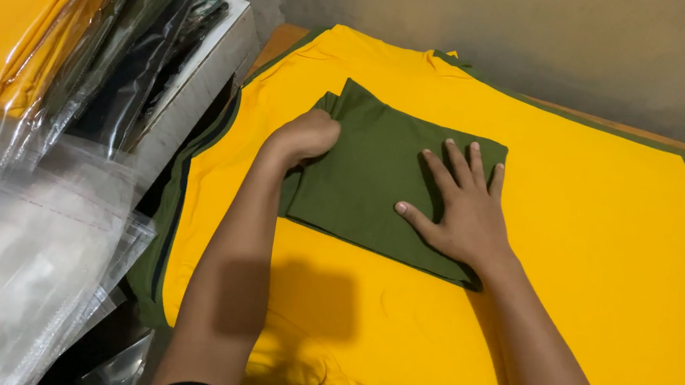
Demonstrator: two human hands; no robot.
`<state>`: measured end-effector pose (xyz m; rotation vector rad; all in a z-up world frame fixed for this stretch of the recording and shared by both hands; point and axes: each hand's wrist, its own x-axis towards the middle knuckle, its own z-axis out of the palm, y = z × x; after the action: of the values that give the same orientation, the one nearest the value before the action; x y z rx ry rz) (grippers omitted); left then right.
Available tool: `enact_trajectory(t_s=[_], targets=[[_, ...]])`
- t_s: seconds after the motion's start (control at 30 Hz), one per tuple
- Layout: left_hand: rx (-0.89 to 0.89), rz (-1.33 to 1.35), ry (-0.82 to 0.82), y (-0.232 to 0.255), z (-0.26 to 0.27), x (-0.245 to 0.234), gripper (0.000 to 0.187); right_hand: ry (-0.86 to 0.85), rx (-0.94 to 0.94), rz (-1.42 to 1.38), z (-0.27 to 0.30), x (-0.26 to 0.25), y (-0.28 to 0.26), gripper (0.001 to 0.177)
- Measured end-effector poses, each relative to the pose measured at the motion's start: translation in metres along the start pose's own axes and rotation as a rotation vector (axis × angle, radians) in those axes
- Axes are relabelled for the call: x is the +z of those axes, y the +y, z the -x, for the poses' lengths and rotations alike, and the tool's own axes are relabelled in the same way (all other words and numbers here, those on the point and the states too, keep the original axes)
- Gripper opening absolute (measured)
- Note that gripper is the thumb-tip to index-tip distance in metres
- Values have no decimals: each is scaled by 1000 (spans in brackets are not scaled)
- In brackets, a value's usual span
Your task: Folding a green t-shirt and placing it into a clear plastic packaging bag.
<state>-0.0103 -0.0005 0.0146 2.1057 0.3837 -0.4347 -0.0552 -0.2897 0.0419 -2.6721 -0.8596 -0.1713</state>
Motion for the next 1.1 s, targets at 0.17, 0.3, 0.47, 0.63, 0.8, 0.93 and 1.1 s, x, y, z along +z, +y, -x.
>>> enact_trajectory(t_s=[0.17,0.3,0.47,0.63,0.8,0.93,1.1], targets=[[5,-93,91,16,48,-20,75,-131,-7,106,-9,4,-14,93],[-34,-143,156,5,34,-17,67,-207,16,156,-19,12,-24,97],[-105,-350,339,3,16,-11,62,-322,88,208,-27,8,-35,106],[31,-647,487,53,57,25,57,-367,151,203,-33,4,-41,108],[140,-632,350,33,28,71,72,-390,223,186,-37,9,-23,110],[166,-590,322,34,36,59,79,-337,331,100,-43,16,11,102],[199,-612,312,22,24,48,89,-238,374,-43,-36,13,23,99]])
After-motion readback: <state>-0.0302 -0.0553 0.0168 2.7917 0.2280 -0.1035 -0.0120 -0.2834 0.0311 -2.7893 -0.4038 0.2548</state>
